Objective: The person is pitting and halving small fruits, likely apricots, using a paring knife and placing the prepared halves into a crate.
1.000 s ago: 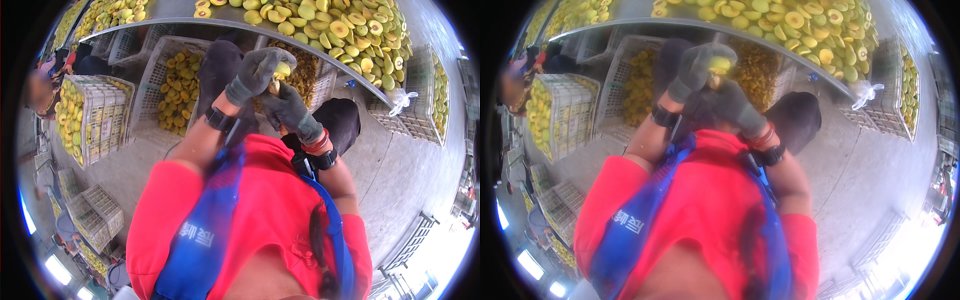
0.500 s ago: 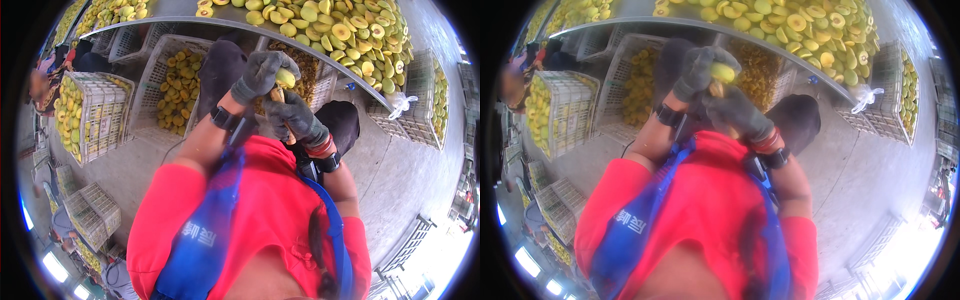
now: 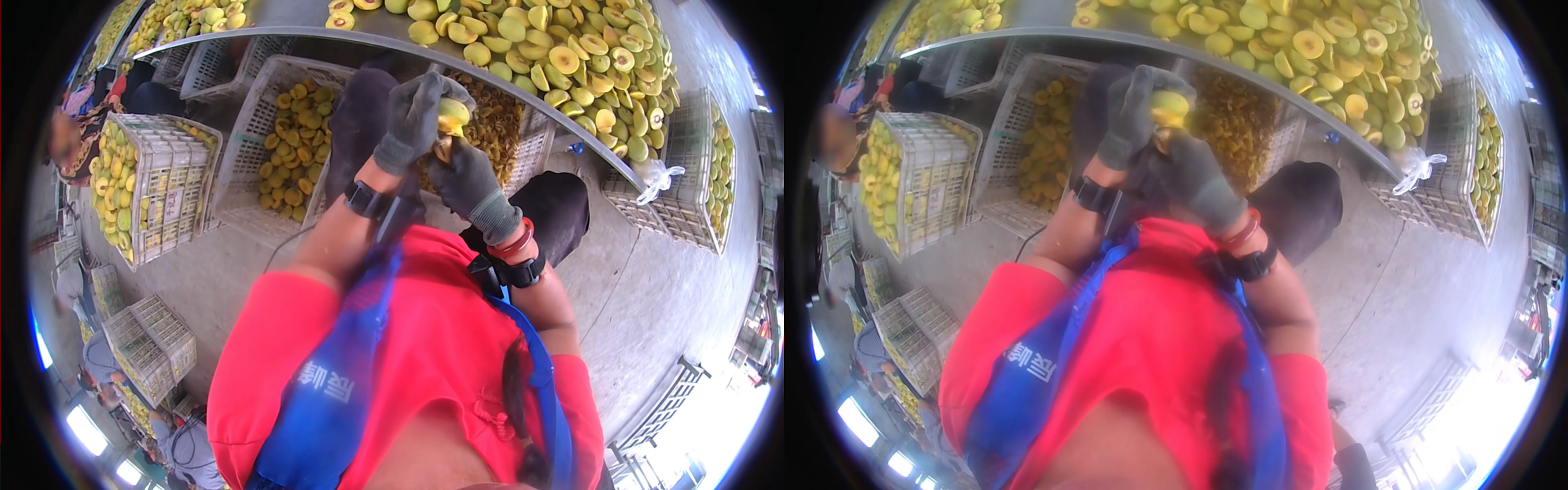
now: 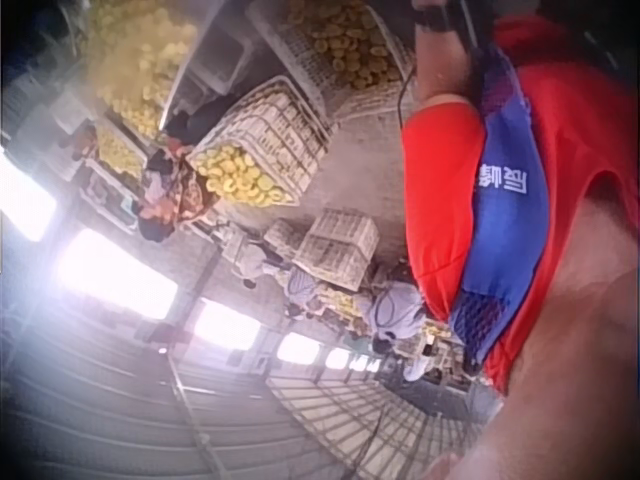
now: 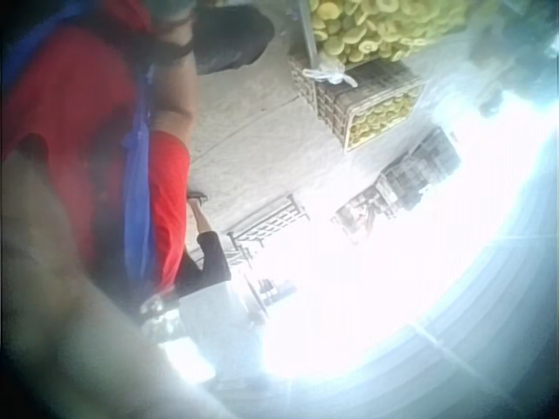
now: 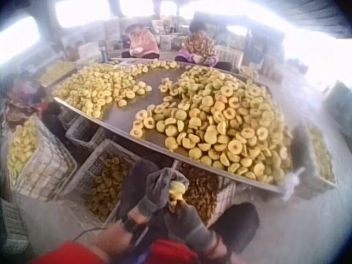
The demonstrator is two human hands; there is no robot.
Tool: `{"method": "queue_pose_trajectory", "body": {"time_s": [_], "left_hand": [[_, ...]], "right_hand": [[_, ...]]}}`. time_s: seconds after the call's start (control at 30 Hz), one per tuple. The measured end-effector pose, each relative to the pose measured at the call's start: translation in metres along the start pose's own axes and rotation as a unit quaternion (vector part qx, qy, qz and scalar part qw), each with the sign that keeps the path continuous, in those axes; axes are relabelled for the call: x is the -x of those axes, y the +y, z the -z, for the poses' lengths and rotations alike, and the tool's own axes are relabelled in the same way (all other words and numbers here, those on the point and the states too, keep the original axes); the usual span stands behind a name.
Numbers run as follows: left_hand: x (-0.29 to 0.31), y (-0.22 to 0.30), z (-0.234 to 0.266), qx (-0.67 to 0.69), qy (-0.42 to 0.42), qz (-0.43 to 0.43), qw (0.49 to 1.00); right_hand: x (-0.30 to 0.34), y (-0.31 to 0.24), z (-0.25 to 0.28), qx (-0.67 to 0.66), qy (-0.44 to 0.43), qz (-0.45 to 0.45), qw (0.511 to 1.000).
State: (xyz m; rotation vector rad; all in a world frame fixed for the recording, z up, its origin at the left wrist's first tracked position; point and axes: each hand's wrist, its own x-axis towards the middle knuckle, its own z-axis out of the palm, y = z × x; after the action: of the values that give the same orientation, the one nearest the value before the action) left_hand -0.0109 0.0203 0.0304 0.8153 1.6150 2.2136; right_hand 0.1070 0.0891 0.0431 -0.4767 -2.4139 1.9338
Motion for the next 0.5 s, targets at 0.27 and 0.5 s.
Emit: {"method": "queue_pose_trajectory", "body": {"time_s": [0.27,0.5], "left_hand": [[-0.006,0.043,0.071,-0.217,0.239,-0.054,0.945],[-0.027,-0.022,0.241,-0.71,0.179,-0.116,0.671]], "right_hand": [[-0.022,0.038,0.029,0.118,0.003,0.064,0.991],[-0.11,0.217,0.064,0.145,0.125,-0.102,0.976]]}}
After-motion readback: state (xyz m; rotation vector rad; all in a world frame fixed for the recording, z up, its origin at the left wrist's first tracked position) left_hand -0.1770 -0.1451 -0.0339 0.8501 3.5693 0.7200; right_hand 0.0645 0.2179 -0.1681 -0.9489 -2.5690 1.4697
